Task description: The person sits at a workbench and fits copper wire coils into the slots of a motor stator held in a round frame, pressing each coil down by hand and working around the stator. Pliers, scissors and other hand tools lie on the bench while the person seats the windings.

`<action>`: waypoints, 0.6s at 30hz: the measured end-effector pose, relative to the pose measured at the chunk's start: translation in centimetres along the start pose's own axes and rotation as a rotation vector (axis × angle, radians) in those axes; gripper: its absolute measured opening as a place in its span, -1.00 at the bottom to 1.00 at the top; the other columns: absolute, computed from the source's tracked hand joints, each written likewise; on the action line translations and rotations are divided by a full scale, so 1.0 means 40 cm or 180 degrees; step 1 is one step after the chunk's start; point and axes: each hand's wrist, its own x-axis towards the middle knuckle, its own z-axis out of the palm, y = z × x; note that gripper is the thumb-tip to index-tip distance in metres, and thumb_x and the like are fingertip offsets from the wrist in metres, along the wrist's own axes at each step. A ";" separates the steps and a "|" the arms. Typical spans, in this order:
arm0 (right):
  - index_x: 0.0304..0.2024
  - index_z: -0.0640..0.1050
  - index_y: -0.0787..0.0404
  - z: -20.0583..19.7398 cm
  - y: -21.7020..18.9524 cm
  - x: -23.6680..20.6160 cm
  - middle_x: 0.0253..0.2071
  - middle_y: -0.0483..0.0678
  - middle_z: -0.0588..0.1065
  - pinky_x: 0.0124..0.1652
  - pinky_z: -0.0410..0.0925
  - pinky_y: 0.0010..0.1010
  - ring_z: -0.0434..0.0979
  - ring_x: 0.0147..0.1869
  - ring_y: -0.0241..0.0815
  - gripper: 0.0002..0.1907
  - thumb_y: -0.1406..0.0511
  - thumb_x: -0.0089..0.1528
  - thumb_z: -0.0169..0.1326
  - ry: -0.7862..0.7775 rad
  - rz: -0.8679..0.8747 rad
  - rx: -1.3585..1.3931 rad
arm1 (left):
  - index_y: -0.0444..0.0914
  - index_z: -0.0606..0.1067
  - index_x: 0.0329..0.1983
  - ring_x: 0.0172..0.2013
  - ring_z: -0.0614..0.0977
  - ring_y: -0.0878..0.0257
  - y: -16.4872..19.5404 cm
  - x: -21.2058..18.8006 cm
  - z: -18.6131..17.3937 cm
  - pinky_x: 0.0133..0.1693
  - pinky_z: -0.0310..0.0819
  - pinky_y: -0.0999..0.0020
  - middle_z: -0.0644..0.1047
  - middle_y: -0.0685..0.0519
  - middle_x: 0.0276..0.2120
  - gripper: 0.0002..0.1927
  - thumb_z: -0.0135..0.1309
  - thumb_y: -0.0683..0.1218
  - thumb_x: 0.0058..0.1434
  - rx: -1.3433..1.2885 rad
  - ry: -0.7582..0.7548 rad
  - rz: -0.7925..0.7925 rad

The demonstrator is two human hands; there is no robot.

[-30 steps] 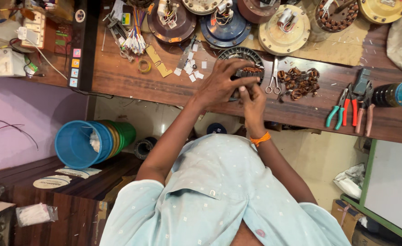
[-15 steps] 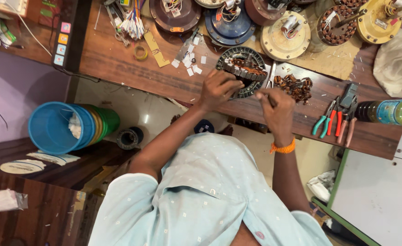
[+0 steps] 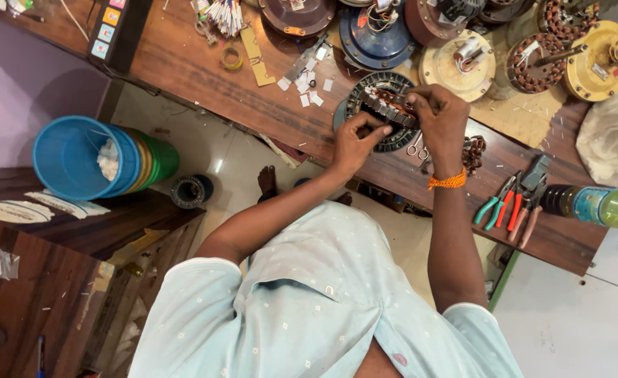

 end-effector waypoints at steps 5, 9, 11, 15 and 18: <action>-0.12 0.70 0.29 0.005 0.056 0.028 -0.47 -0.13 0.47 -0.40 0.18 -0.49 0.31 -0.40 -0.41 -0.89 0.39 0.30 0.27 -0.0047 0.0253 -0.0079 | -0.27 0.54 -0.30 -0.40 0.52 0.32 0.032 -0.010 0.017 -0.32 0.41 0.33 0.56 0.07 -0.39 -0.84 0.29 -0.12 0.24 0.0684 0.0349 0.0494; -0.16 0.66 0.34 -0.026 0.085 -0.008 -0.42 -0.24 0.54 -0.37 0.25 -0.59 0.38 -0.38 -0.50 -0.87 0.38 0.30 0.30 0.0174 0.0342 0.0278 | -0.12 0.53 -0.06 -0.02 0.53 0.16 0.092 -0.031 -0.015 0.03 0.45 0.21 0.54 0.08 -0.15 -0.80 0.26 -0.11 0.27 0.2028 0.0486 0.2567; -0.16 0.65 0.34 -0.047 0.089 -0.042 -0.46 -0.25 0.47 -0.43 0.14 -0.58 0.29 -0.42 -0.50 -0.87 0.37 0.31 0.27 0.0186 0.0590 0.0578 | -0.12 0.42 0.15 0.05 0.49 0.11 0.129 0.008 -0.045 0.07 0.37 0.12 0.56 0.09 -0.01 -0.54 0.28 -0.03 0.22 0.2407 0.0045 0.3223; -0.14 0.62 0.36 -0.076 0.069 -0.122 -0.43 -0.28 0.48 -0.40 0.21 -0.63 0.35 -0.39 -0.54 -0.88 0.38 0.33 0.23 0.0240 0.0735 0.1144 | -0.03 0.27 0.45 0.02 0.52 0.16 0.180 0.095 -0.099 0.12 0.40 0.15 0.58 0.23 0.00 -0.23 0.34 -0.08 0.20 0.2702 -0.1218 0.3336; -0.15 0.63 0.32 -0.078 0.037 -0.166 -0.46 -0.26 0.44 -0.42 0.12 -0.60 0.27 -0.41 -0.53 -0.91 0.38 0.34 0.23 0.0198 0.0636 0.0977 | 0.05 0.43 0.36 -0.04 0.53 0.21 0.191 0.105 -0.103 0.05 0.42 0.22 0.62 0.27 0.00 -0.33 0.34 -0.11 0.18 0.2900 -0.1459 0.3307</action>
